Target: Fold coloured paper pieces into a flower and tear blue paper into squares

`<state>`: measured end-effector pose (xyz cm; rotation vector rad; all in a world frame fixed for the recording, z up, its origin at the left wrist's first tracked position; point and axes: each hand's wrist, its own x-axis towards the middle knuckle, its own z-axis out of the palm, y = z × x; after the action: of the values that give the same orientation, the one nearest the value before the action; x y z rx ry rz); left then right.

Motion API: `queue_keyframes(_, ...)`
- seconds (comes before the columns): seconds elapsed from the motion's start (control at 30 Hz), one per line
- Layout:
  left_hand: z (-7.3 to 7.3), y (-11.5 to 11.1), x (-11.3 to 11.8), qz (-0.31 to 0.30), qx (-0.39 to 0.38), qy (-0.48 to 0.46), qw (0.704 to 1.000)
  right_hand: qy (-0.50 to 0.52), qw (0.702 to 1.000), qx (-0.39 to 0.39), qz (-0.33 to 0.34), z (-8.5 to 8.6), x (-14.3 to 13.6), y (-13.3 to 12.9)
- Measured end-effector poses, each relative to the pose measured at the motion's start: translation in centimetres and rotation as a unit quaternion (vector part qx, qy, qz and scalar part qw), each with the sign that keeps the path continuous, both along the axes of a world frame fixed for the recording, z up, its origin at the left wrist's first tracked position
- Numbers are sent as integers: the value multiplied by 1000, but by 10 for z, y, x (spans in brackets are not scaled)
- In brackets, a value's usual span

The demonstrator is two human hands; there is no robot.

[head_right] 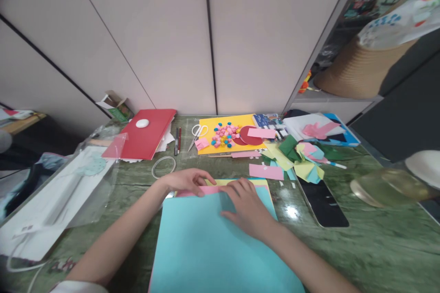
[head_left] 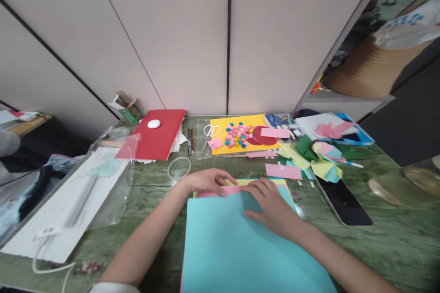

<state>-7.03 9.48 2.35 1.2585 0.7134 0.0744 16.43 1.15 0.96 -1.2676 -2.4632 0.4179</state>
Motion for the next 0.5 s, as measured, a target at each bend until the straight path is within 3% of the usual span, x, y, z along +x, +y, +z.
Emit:
queue_keyframes(0.27, -6, -27, 1, 11, -5, 10, 1000, 2, 997, -74, -5, 6, -3, -13)
queue_keyframes(0.4, -10, -28, -4, -2, 97, 41, 994, -9, 995, -91, 40, 15, 8, -18)
queue_keyframes(0.5, -9, -32, -10, -19, 200, 57, 978, -4, 997, -77, 16, 30, 32, -10)
